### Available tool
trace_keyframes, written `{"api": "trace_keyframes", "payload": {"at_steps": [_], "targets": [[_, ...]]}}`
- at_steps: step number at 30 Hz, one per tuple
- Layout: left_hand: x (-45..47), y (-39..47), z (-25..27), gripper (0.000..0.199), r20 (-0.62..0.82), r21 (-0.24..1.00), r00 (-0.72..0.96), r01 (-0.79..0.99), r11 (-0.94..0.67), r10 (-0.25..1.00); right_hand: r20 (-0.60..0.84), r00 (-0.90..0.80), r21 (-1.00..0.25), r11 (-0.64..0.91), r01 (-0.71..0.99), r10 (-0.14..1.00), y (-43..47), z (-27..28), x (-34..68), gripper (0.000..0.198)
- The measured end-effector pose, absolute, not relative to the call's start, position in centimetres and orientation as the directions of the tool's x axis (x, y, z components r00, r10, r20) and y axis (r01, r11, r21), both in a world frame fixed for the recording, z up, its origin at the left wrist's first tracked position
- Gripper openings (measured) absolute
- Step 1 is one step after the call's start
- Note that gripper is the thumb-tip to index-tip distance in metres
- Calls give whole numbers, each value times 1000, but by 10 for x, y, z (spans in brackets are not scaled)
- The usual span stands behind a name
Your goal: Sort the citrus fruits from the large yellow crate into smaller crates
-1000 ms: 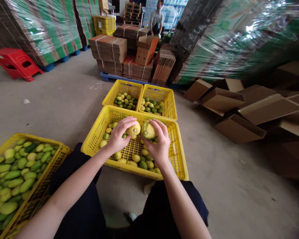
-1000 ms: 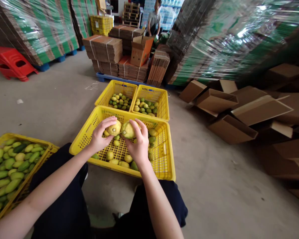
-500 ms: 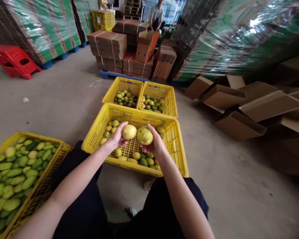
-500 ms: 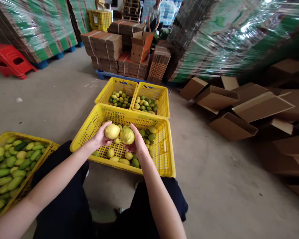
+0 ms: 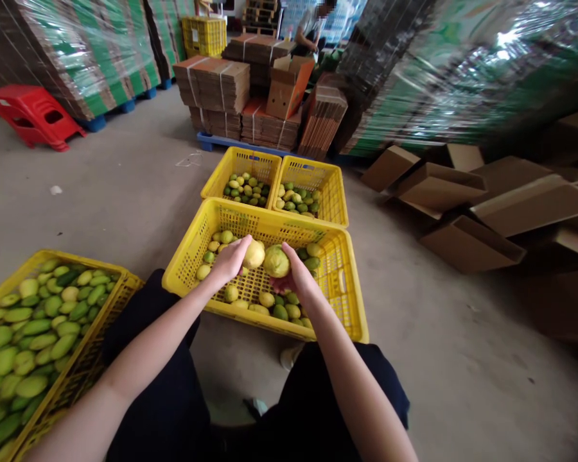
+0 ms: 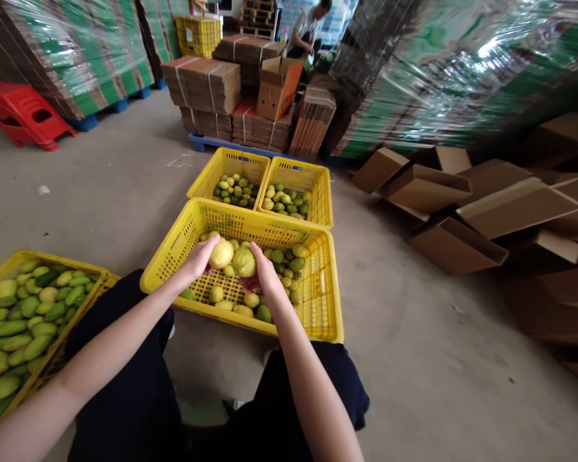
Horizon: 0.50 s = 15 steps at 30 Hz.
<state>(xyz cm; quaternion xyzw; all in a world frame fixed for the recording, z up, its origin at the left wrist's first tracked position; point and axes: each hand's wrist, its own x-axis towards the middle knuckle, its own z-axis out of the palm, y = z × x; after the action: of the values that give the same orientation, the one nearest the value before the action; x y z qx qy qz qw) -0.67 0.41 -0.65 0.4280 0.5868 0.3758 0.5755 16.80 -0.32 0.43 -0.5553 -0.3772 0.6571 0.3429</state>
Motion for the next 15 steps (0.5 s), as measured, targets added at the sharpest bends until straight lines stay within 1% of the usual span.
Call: {"api": "trace_keyframes", "payload": {"at_steps": [1,3,4,6,8,10,12,13,15], "targets": [[-7,2,-5,49,-269,950,8,165,265,963,-459,-124,-884,-467,-41,880,-3,4,168,57],[-8,-1,-2,44,-23,933,-15,359,27,1000,-431,-66,-898,-435,-63,900,-3,7,170,48],[-8,-2,-1,42,107,905,-6,415,-95,994,-371,-25,-925,-372,-79,928,-4,9,171,46],[-9,-2,-1,44,342,812,48,488,-320,939,-225,31,-972,-222,-77,974,-4,12,174,50],[-10,-1,-3,50,508,696,128,521,-494,852,-53,91,-998,-50,-27,994,-4,13,176,57],[-10,0,-5,51,619,584,191,537,-609,762,141,137,-988,130,83,981,-4,12,178,63],[-10,1,-6,51,689,504,214,545,-670,693,293,145,-945,263,192,945,-4,10,179,64],[-9,1,-6,51,711,478,215,550,-684,670,340,139,-925,305,226,930,-4,9,180,62],[-8,0,-5,53,742,444,203,565,-695,639,384,123,-906,349,239,915,-4,7,180,58]]}}
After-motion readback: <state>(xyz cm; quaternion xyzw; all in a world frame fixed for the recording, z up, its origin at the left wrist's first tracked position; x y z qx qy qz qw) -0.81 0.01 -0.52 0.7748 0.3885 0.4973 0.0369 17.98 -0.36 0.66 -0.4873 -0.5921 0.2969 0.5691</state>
